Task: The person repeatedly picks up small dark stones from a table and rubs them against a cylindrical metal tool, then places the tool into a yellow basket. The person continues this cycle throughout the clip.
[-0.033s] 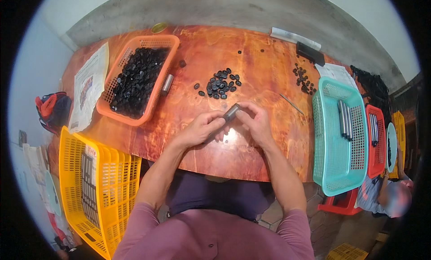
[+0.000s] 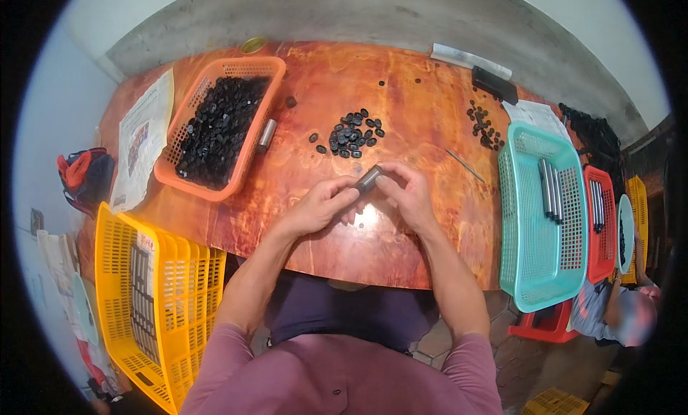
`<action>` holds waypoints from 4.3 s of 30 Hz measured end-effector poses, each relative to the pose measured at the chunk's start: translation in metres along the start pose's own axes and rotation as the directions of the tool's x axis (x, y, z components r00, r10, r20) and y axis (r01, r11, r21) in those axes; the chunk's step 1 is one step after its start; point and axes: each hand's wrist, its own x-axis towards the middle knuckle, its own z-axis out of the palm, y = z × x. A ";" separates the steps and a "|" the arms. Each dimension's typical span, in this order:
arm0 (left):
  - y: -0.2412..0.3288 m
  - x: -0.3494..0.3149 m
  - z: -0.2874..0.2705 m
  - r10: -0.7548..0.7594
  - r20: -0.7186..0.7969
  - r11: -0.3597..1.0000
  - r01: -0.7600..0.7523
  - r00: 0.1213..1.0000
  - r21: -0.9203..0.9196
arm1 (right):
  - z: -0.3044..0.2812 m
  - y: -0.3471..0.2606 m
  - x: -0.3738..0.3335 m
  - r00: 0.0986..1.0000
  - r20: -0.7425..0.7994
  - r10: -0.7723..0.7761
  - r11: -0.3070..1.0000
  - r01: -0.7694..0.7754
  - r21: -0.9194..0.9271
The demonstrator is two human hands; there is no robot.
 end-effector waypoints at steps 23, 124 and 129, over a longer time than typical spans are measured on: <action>-0.009 -0.020 0.032 0.629 0.034 0.169 -0.179 0.776 0.969 | -0.007 -0.033 -0.008 0.972 0.231 0.044 0.591 0.161 -0.791; -0.004 -0.009 0.048 0.539 -0.458 0.834 -0.524 0.707 0.173 | 0.025 0.006 0.011 0.976 0.214 -0.036 0.995 0.015 0.099; -0.004 -0.006 0.036 0.625 -0.398 0.776 -0.477 0.672 0.413 | 0.034 0.020 0.010 0.955 0.269 -0.127 0.916 0.217 -0.337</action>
